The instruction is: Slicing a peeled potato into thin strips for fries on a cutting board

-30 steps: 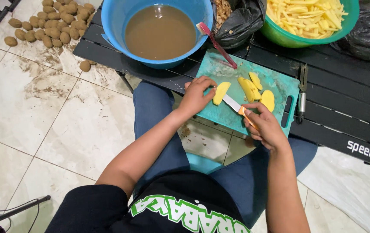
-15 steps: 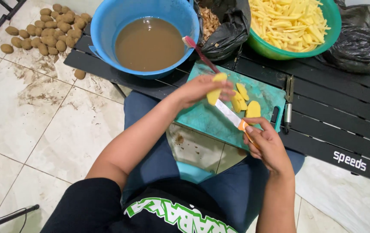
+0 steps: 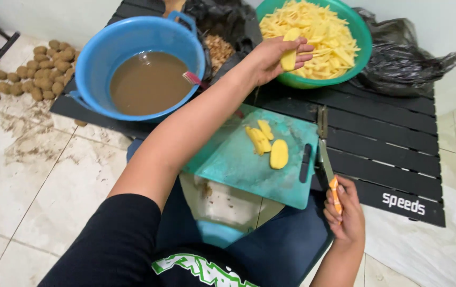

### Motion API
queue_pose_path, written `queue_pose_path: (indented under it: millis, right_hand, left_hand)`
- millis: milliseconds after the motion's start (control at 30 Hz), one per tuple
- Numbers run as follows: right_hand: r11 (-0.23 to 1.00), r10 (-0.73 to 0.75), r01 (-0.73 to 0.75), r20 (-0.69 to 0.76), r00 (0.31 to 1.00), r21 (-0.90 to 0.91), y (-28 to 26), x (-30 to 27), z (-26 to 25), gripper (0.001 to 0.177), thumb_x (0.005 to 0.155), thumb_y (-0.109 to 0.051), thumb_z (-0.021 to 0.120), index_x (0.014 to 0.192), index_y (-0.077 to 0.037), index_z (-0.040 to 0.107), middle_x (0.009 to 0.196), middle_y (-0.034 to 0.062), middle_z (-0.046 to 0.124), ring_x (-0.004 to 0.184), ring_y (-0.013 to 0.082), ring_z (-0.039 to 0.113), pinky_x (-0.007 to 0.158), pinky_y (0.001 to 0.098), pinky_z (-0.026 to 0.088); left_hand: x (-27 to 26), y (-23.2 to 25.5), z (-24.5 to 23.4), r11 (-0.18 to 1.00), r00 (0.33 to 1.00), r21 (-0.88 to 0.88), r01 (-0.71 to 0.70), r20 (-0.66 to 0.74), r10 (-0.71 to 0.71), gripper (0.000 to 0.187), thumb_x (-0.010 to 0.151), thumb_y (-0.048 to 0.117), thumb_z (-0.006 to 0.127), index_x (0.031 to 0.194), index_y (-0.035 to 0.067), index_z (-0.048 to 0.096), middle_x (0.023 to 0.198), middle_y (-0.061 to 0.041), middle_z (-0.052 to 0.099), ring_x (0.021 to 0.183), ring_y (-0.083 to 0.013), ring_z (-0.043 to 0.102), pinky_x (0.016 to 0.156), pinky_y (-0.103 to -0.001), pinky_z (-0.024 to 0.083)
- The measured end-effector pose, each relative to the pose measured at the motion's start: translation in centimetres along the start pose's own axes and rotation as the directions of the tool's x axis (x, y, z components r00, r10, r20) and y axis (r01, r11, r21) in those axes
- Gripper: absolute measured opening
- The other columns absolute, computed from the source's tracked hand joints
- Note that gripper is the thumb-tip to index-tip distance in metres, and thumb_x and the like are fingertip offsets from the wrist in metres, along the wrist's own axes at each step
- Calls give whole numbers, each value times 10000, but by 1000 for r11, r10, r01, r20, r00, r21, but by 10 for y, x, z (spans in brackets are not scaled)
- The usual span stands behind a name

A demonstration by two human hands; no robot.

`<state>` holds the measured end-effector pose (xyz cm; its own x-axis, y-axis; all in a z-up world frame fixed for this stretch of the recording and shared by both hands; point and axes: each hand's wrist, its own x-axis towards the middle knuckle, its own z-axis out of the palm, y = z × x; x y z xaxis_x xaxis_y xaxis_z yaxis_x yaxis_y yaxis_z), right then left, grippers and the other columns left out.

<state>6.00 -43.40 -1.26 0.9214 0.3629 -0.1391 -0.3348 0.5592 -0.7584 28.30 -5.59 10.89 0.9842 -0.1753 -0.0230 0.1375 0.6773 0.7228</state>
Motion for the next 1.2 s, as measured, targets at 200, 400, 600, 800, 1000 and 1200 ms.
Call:
queue_pose_path:
  millis: [200, 400, 600, 800, 1000, 1200]
  right_hand:
    - [971, -156, 168, -81, 984, 171, -15, -1, -29, 284, 1094, -122, 449, 1370, -100, 515, 818, 94, 544, 442, 25, 322, 330, 138, 222]
    - [950, -275, 299, -217, 937, 85, -47, 34, -22, 246, 1117, -158, 451, 1351, -118, 513, 813, 55, 564, 431, 6, 332, 335, 125, 233]
    - [941, -279, 323, -311, 909, 102, -54, 67, -30, 265, 1098, -162, 488, 1362, -145, 514, 843, 49, 573, 445, 14, 349, 350, 133, 227]
    - [943, -288, 328, -353, 890, 58, -53, 70, -21, 261, 1104, -161, 475, 1360, -119, 508, 827, 34, 572, 439, -8, 350, 341, 123, 229]
    - [945, -275, 317, -318, 907, 85, -53, 71, -22, 266, 1109, -157, 469, 1371, -126, 505, 850, 53, 572, 447, 4, 348, 347, 130, 230]
    - [939, -293, 333, -319, 901, 81, -52, 72, -24, 267, 1113, -152, 458, 1374, -113, 494, 844, 51, 561, 444, 3, 342, 347, 132, 223]
  left_hand:
    - [64, -18, -2, 967, 1000, 256, -8, 26, 1, 193, 927, 28, 697, 1056, -89, 614, 972, -223, 698, 767, -277, 676, 585, -327, 530]
    - [79, -19, 19, 881, 978, 425, 207, -119, -173, 222, 978, -13, 579, 1151, -143, 530, 941, -242, 694, 673, -262, 688, 561, -325, 584]
    - [76, -3, 31, 630, 926, 687, 361, -187, -327, 278, 988, 85, 548, 1231, -50, 565, 1094, -144, 713, 926, -210, 732, 769, -318, 647]
    - [76, 12, 58, -85, 926, 995, 60, -87, -368, 870, 927, 654, 403, 1567, 73, 312, 1646, -105, 284, 1488, -310, 336, 1207, -501, 287]
    - [100, -39, 21, -479, 962, 844, -241, 143, -231, 336, 910, 288, 666, 1245, 274, 656, 1338, -93, 525, 1224, -380, 502, 1005, -617, 463]
    - [126, -58, -3, -667, 938, 660, -345, 230, -258, 681, 728, 170, 793, 1321, 245, 466, 1476, -164, 367, 1266, -431, 431, 892, -690, 498]
